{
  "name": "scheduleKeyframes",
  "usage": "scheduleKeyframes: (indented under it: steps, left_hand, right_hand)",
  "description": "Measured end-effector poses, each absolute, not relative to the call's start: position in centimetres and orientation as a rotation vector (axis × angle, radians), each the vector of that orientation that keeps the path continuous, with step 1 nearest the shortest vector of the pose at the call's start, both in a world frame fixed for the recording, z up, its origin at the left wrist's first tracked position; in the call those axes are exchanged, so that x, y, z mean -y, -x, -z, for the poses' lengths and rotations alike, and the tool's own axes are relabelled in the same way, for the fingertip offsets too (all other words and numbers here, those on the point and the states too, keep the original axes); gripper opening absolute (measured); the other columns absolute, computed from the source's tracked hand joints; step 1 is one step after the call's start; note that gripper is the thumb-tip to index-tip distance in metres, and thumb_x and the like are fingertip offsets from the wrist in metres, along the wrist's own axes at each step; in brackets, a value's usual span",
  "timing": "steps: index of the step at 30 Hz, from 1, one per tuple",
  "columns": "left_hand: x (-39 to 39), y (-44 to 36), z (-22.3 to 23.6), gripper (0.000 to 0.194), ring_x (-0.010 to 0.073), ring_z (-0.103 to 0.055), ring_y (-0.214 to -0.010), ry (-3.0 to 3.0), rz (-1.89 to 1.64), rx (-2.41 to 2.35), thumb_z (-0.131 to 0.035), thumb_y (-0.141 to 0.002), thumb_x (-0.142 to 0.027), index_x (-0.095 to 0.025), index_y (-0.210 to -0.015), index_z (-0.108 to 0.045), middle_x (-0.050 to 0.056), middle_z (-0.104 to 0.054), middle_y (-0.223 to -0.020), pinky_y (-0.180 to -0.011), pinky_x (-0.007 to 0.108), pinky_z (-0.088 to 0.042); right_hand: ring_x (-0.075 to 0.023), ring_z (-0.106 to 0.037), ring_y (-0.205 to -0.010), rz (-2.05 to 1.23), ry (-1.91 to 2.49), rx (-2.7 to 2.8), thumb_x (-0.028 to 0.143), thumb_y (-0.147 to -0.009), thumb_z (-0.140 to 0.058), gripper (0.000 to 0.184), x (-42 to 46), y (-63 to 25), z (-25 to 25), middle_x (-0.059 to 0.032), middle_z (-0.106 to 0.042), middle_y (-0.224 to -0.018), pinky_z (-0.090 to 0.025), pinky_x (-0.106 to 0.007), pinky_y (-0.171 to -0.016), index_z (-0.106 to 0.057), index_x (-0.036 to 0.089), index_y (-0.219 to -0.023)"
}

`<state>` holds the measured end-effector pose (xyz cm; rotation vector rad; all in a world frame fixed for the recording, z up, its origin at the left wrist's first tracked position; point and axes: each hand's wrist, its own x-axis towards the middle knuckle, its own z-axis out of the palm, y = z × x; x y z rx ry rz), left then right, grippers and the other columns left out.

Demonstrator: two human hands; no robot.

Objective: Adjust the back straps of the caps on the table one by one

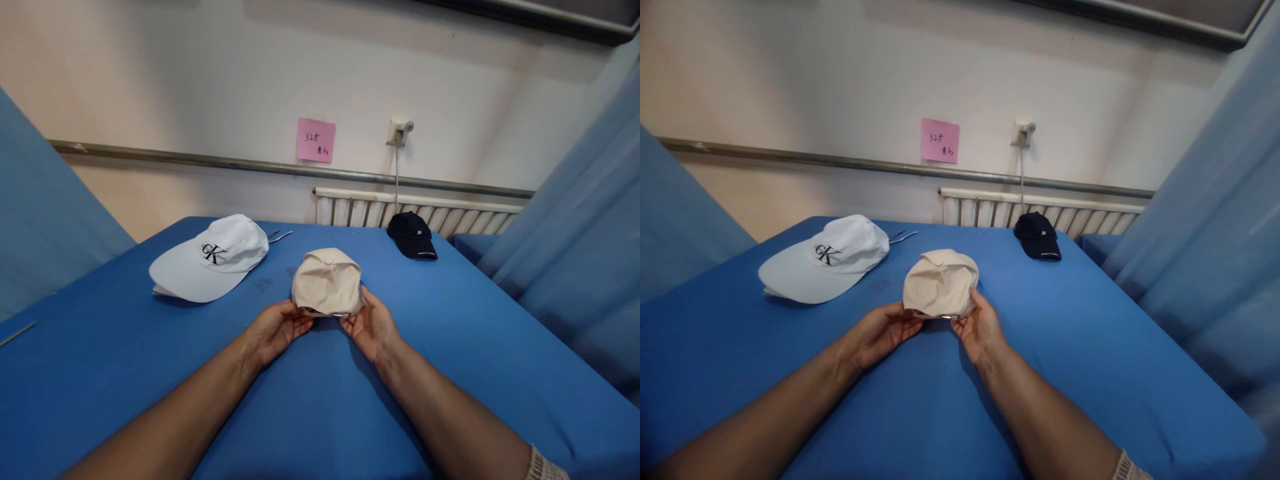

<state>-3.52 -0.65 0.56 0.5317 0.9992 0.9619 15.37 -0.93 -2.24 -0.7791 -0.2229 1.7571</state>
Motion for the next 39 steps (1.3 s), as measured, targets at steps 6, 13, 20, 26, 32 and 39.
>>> scheduleKeyframes:
  steps: [6,13,20,26,32,39]
  left_hand:
    - [0.1,4.3,0.1,0.034,0.0192,-0.068,-0.078,-0.755,-1.173,-1.182,-0.072,-0.067,-0.006,-0.014,-0.099,-0.065,0.011,-0.072,-0.097,-0.070,0.028,-0.053]
    - [0.2,4.5,-0.5,0.030,0.0181,-0.059,-0.079,-1.416,-1.439,-1.492,-0.079,-0.067,-0.025,-0.019,-0.094,-0.068,0.003,-0.067,-0.089,-0.072,0.025,-0.044]
    - [0.1,4.2,0.1,0.014,0.0167,-0.054,-0.065,-1.613,-1.282,-1.428,-0.071,-0.075,-0.033,-0.020,-0.073,-0.067,0.000,-0.064,-0.068,-0.061,0.024,-0.039]
    - [-0.7,5.0,-0.7,0.031,0.0138,-0.053,-0.064,-1.306,-1.387,-1.280,-0.073,-0.073,-0.047,-0.017,-0.072,-0.065,0.000,-0.062,-0.068,-0.062,0.023,-0.042]
    - [-0.4,5.2,-0.9,0.035,0.0118,-0.047,-0.062,-1.287,-1.312,-1.198,-0.074,-0.072,-0.049,-0.017,-0.070,-0.062,-0.001,-0.057,-0.066,-0.058,0.021,-0.039]
    - [-0.1,5.5,-1.2,0.027,0.0139,-0.053,-0.072,-1.370,-1.093,-0.974,-0.073,-0.077,-0.041,-0.017,-0.068,-0.063,0.003,-0.063,-0.081,-0.067,0.022,-0.044]
  right_hand:
    - [-0.0143,-0.070,-0.074,-1.660,0.826,0.292,0.026,-0.082,-0.067,0.021,0.7,-15.3,2.7,-0.0025,-0.076,-0.096,-0.053,-0.022,-0.059,-0.069,0.019,-0.102]
    - [-0.0195,-0.071,-0.083,-1.612,0.815,0.373,0.021,-0.079,-0.067,0.018,0.6,-14.7,3.4,-0.0088,-0.076,-0.100,-0.057,-0.027,-0.070,-0.070,0.014,-0.094]
    - [-0.0198,-0.071,-0.073,-1.750,0.721,0.328,0.011,-0.072,-0.057,0.027,1.0,-14.8,2.7,-0.0083,-0.076,-0.092,-0.055,-0.027,-0.057,-0.068,0.014,-0.097]
    - [-0.0195,-0.068,-0.068,-1.851,0.677,0.433,0.014,-0.067,-0.053,0.029,1.5,-14.8,2.2,-0.0076,-0.075,-0.081,-0.053,-0.027,-0.057,-0.069,0.013,-0.090]
    - [-0.0170,-0.066,-0.070,-1.571,0.959,0.609,0.011,-0.062,-0.069,0.028,1.7,-14.1,3.3,-0.0027,-0.073,-0.077,-0.051,-0.024,-0.062,-0.066,0.016,-0.089]
    - [-0.0190,-0.056,-0.106,-0.952,1.114,0.654,0.004,-0.052,-0.074,0.054,-0.2,-16.1,3.9,-0.0031,-0.061,-0.117,-0.048,-0.026,-0.085,-0.066,0.026,-0.100]
